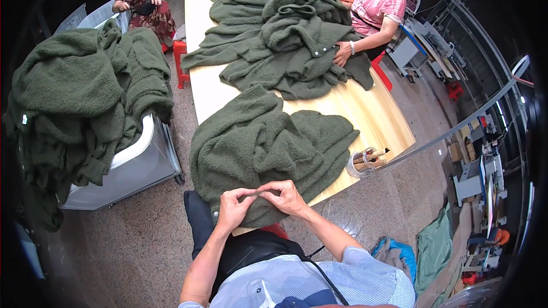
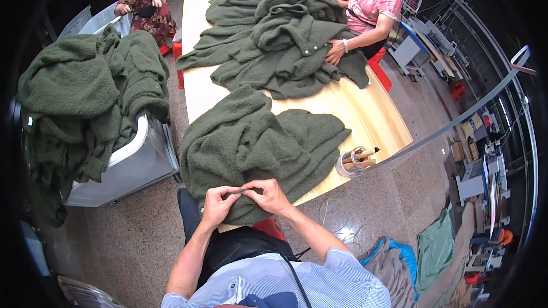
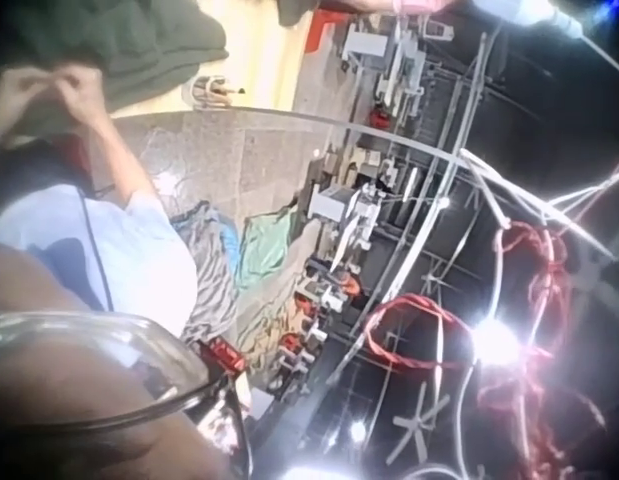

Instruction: The recorder is buttoning up and inspecting green knitted sweaters at a garment factory workstation.

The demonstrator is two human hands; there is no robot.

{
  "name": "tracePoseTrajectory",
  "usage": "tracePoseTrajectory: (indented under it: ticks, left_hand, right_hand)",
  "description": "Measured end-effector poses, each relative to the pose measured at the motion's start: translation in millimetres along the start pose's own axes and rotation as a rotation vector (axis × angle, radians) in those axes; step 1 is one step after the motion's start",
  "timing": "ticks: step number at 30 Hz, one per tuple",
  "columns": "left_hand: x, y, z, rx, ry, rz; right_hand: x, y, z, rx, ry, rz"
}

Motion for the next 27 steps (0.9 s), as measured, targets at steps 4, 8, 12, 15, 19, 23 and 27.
tracePoseTrajectory:
  ticks: [4,8,12,15,19,23,27]
  left_hand:
    - [-0.6,-9.2,-4.1,-0.003,-0.01,-0.021]
    - [2.7,-3.4,-12.4,0.046,-0.025,-0.125]
    - [5.6,1.0,-17.0,0.096,-0.084,-0.125]
    - [7.0,1.0,-9.5,0.065,-0.145,-0.099]
    - [5.3,0.6,4.6,0.126,-0.139,-0.177]
    - [6.7,-17.3,12.3,0.216,-0.154,-0.289]
    - [8.2,-16.2,8.5,0.256,-0.175,-0.265]
  right_hand:
    - [3.0,1.7,-1.1,-0.018,-0.046,0.0]
    - [-1.3,8.2,-6.4,-0.095,-0.119,0.147]
    - [-1.3,8.7,-7.5,-0.157,-0.233,0.215]
    - [2.1,15.5,-7.4,-0.217,-0.21,0.298]
    - [8.4,7.5,3.4,-0.112,-0.151,0.235]
    - [3.9,23.9,11.6,-0.154,-0.171,0.312]
    - [-3.4,29.2,3.3,-0.132,-0.151,0.274]
Point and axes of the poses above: each hand's wrist, its own z-axis towards the middle knuckle, its own x-axis out of the back of the hand, y = z × x, the point moved 3 cm from there along z, towards the middle knuckle, and after that the axes turned 9 degrees about -x, right-handed, at the moved point
